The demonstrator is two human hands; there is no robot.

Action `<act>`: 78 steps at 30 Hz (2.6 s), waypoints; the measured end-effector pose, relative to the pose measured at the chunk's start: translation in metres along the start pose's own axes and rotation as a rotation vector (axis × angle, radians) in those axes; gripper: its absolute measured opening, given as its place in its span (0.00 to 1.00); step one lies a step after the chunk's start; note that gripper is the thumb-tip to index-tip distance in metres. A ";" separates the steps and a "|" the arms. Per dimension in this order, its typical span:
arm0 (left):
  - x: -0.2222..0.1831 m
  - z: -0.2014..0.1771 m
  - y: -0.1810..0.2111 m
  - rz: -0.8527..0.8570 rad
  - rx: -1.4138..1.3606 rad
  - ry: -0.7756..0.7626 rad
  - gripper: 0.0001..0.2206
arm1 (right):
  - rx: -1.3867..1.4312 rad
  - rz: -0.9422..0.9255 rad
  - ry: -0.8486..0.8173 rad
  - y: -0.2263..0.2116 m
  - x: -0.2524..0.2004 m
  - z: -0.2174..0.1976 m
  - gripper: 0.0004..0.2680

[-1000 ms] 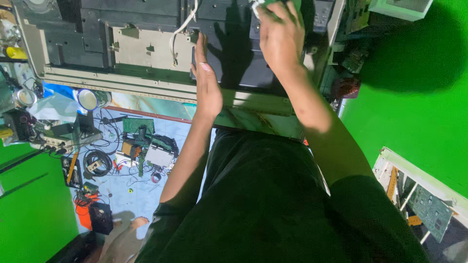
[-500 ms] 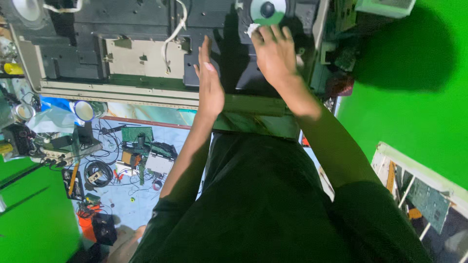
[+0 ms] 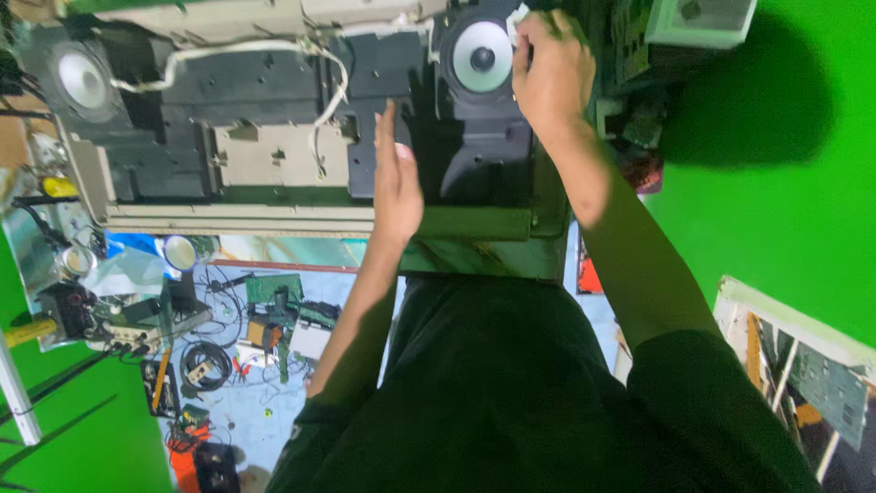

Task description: The person holds a speaker in place while using a screwdriver to tighten a screw into the speaker's mounting bracket within an electronic device.

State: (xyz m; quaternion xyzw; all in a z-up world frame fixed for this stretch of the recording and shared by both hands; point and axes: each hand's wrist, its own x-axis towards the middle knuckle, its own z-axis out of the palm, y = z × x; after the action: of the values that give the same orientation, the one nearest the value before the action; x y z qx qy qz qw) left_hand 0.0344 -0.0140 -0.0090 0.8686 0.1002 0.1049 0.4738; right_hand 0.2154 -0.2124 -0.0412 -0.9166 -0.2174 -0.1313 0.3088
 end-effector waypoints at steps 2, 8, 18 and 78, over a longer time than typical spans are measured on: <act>0.010 0.006 0.001 -0.062 -0.036 0.005 0.27 | -0.030 0.018 -0.086 -0.002 0.009 0.008 0.04; 0.044 0.038 -0.007 -0.129 -0.029 -0.016 0.30 | -0.109 -0.010 -0.004 -0.010 0.040 0.061 0.02; 0.071 0.073 -0.036 -0.176 -0.170 0.082 0.32 | 0.082 -0.053 -0.077 -0.040 0.034 0.050 0.09; -0.010 0.001 -0.040 -0.189 -0.066 0.061 0.31 | -0.390 -0.734 -0.406 -0.068 -0.065 0.001 0.06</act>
State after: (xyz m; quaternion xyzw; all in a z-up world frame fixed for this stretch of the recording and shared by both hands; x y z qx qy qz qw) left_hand 0.0218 0.0036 -0.0443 0.8356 0.1926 0.0894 0.5066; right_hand 0.1260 -0.1836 -0.0318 -0.8273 -0.5546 -0.0884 0.0148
